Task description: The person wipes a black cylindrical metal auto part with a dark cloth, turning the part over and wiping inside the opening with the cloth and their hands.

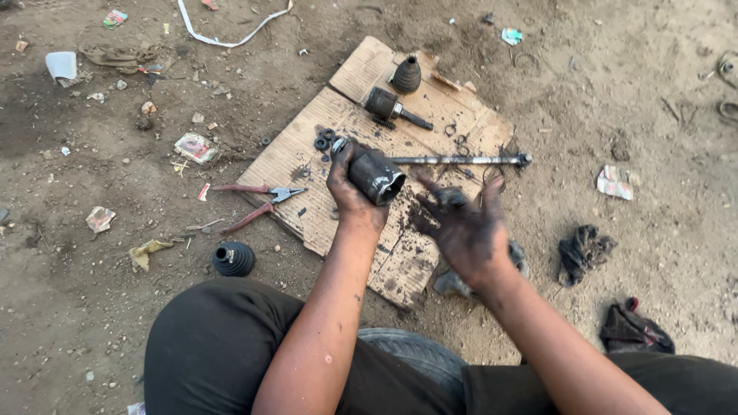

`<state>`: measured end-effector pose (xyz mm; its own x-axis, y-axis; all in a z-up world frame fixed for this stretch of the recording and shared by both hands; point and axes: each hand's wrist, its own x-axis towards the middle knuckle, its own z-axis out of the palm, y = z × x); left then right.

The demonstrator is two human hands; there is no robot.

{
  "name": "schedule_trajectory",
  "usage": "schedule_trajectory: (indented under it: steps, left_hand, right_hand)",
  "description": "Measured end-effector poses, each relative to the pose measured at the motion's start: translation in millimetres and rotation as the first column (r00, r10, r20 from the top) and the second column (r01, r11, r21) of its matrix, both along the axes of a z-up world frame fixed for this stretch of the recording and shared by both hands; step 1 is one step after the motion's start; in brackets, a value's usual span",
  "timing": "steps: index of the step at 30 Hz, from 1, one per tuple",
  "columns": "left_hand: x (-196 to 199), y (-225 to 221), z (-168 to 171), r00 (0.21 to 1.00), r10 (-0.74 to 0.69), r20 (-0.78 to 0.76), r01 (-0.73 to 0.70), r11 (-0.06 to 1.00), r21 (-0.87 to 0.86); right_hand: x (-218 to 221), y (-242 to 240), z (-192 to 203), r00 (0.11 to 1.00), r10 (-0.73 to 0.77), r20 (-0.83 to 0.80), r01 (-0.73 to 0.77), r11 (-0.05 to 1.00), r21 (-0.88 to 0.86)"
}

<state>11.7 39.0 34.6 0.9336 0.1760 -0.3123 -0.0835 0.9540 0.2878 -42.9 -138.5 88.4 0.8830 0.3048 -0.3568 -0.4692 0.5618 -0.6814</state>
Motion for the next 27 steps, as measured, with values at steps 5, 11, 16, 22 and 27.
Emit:
schedule_trajectory:
  steps: [5, 11, 16, 22, 27]
  left_hand:
    - [-3.7, 3.6, -2.9, 0.986, 0.003, -0.166, 0.000, 1.000, 0.016]
    - [2.9, 2.2, -18.8, 0.997, 0.047, -0.056, -0.048, 0.999, -0.017]
    - [9.3, 0.0, -44.1, 0.998, 0.050, -0.042, -0.051, 0.998, -0.021]
    - [12.7, -3.4, -62.2, 0.999, -0.017, -0.051, 0.017, 1.000, -0.003]
    - [10.2, -16.9, -56.0, 0.951, 0.006, -0.310, 0.001, 1.000, 0.024]
  right_hand:
    - [55.1, -62.9, 35.0, 0.972, -0.216, 0.089, 0.213, 0.976, 0.042]
    - [140.3, -238.3, 68.9, 0.778, 0.181, 0.602, 0.161, 0.868, -0.470]
    - [150.5, -354.6, 20.1, 0.969, -0.061, 0.241, 0.236, 0.538, -0.809]
    - [66.7, -419.6, -29.9, 0.994, -0.106, 0.042, 0.095, 0.571, -0.815]
    - [62.5, -402.3, -70.6, 0.998, 0.018, -0.057, -0.054, 0.688, -0.724]
